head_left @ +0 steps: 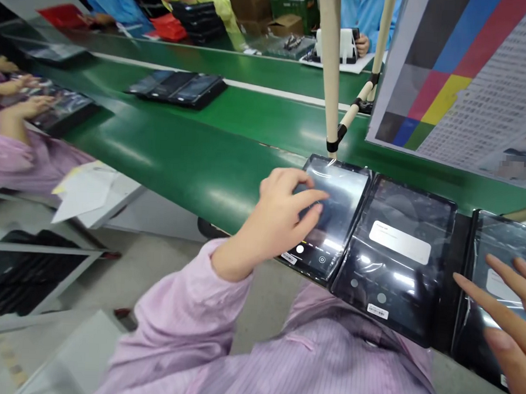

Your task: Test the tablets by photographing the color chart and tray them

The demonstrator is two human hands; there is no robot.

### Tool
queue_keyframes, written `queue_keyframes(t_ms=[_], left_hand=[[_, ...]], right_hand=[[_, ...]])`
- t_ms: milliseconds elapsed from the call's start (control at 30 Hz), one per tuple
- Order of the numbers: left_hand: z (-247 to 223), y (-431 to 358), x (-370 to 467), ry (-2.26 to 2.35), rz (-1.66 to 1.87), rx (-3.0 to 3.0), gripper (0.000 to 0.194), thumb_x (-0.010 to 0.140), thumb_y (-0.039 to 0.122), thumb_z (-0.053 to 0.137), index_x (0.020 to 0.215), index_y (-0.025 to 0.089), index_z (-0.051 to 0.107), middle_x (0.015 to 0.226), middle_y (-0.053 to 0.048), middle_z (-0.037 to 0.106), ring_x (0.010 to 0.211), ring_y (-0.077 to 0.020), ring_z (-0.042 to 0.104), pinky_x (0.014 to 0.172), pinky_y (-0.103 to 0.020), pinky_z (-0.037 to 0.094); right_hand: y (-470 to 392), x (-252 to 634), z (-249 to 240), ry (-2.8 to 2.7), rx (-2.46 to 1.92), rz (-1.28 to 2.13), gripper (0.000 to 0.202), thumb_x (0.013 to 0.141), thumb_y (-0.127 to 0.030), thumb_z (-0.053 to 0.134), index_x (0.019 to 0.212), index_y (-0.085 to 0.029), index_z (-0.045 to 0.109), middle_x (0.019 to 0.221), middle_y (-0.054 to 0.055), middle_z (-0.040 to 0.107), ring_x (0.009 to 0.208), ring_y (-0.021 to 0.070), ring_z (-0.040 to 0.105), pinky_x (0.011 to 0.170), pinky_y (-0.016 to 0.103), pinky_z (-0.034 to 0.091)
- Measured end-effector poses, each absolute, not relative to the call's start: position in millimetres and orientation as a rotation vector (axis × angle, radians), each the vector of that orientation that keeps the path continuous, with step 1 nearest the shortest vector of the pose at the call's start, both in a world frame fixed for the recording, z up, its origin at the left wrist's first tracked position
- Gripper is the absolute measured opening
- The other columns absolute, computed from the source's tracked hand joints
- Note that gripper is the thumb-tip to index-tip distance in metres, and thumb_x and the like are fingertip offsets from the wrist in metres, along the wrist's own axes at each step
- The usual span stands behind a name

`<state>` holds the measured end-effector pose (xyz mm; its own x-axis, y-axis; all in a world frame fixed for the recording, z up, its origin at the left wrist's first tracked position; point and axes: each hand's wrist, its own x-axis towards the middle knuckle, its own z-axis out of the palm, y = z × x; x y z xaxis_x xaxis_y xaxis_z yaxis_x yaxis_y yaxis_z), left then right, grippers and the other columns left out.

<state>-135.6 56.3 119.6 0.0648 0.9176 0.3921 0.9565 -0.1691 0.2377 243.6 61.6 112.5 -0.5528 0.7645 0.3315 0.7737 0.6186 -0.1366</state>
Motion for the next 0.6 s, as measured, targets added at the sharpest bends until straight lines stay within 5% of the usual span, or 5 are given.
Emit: queue_keyframes(t_ms=[133,300,467,600], left_hand=[[132,120,-120,-1.835,-0.245,-2.653,0.04,0.097,0.024,0.058,0.136,0.024,0.068,0.149,-0.013,0.058,0.143,-0.0357,0.045,0.116,-0.059,0.035],[136,154,-92,-1.688,0.196,-2.748,0.072,0.088,0.024,0.073,0.156,0.015,0.048,0.171,-0.021,0.03,0.159,-0.0442,0.019,0.125,-0.064,0.02],[135,161,-85,-1.649,0.156,-2.805,0.088,0.085,0.042,0.079,0.16,0.017,0.041,0.171,-0.02,0.033,0.158,-0.0441,0.023,0.125,-0.063,0.021],[142,185,-95,-1.741,0.066,-2.71,0.057,0.091,0.026,0.064,0.147,0.019,0.057,0.158,-0.015,0.053,0.15,-0.0377,0.042,0.122,-0.057,0.031]], right_hand=[[44,201,117,-2.538,-1.102,0.067,0.054,0.101,-0.062,0.049,0.152,-0.047,0.052,0.161,0.003,0.05,0.153,0.0391,0.04,0.127,0.065,0.022],[23,164,109,-2.728,-0.776,0.042,0.049,0.097,-0.057,0.065,0.141,-0.034,0.065,0.161,-0.002,0.05,0.151,0.0276,0.04,0.134,0.05,0.002],[17,178,109,-2.678,-0.814,0.026,0.057,0.092,-0.059,0.072,0.141,-0.032,0.064,0.162,0.001,0.049,0.155,0.0279,0.034,0.133,0.05,0.002],[14,189,111,-2.638,-0.794,0.073,0.05,0.096,-0.061,0.066,0.138,-0.033,0.066,0.159,0.0,0.052,0.153,0.0251,0.036,0.134,0.047,0.002]])
